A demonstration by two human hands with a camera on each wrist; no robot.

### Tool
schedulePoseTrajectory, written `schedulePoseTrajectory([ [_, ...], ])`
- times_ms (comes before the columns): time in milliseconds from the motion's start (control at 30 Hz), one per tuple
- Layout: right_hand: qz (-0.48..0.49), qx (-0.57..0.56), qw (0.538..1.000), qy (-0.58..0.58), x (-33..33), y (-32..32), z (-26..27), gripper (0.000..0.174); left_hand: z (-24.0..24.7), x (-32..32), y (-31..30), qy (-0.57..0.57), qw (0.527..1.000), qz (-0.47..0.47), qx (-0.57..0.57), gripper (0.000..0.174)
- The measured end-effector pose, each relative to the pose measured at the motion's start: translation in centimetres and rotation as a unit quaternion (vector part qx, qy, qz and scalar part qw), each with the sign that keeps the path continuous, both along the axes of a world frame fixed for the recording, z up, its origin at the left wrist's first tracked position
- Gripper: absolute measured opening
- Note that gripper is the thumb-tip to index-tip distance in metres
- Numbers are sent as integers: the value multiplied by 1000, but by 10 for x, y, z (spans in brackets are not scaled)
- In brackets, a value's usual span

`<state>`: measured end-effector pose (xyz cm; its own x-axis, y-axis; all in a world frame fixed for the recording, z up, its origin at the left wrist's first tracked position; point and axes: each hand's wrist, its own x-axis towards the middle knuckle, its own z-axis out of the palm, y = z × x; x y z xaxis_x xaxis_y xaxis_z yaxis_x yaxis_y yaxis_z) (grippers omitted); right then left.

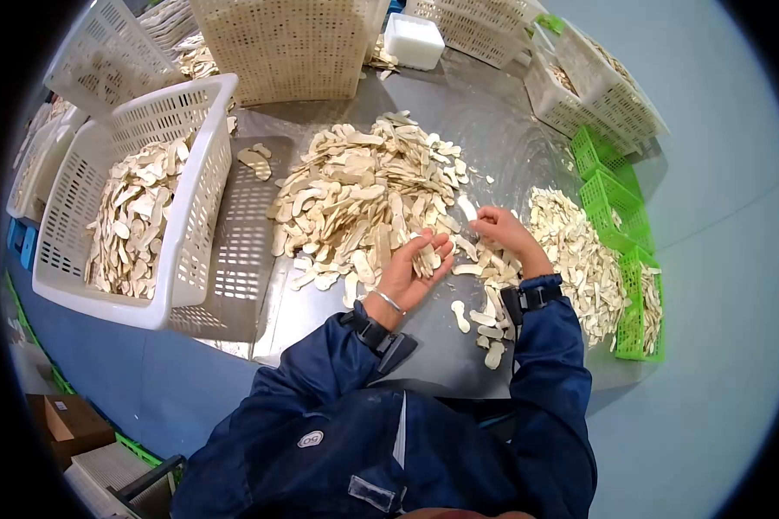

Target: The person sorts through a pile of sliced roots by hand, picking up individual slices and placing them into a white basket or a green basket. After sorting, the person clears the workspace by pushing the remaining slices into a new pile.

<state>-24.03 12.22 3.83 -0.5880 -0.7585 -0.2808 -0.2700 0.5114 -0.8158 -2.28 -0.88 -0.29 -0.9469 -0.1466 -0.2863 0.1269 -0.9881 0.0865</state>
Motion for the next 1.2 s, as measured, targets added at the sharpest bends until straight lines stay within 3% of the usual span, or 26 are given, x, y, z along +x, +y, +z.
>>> schedulePoseTrajectory([
  [100,39,-36,989,-138,21,-4,18,21,-7,-2,-2,14,1000,-6,-7,27],
  [167,28,-17,999,13,26,-13,15,26,-4,0,-1,14,1000,-15,-16,27],
  [233,30,-22,979,202,18,-21,-15,30,-4,0,2,5,1000,-18,-11,27],
  [400,55,35,972,226,14,-20,-23,23,-8,0,-6,18,1000,-9,-15,27],
  [533,7,18,1000,-5,17,-3,1,21,-1,1,-16,1,1000,24,-10,24],
  [667,6,-11,990,-140,13,3,8,22,-2,-1,-15,13,999,35,-6,23],
  [933,-8,-8,992,-127,21,-2,10,22,0,0,-16,26,999,25,-12,15],
  [1200,2,-26,989,-148,25,-3,12,24,8,2,-13,-10,1000,10,-15,24],
])
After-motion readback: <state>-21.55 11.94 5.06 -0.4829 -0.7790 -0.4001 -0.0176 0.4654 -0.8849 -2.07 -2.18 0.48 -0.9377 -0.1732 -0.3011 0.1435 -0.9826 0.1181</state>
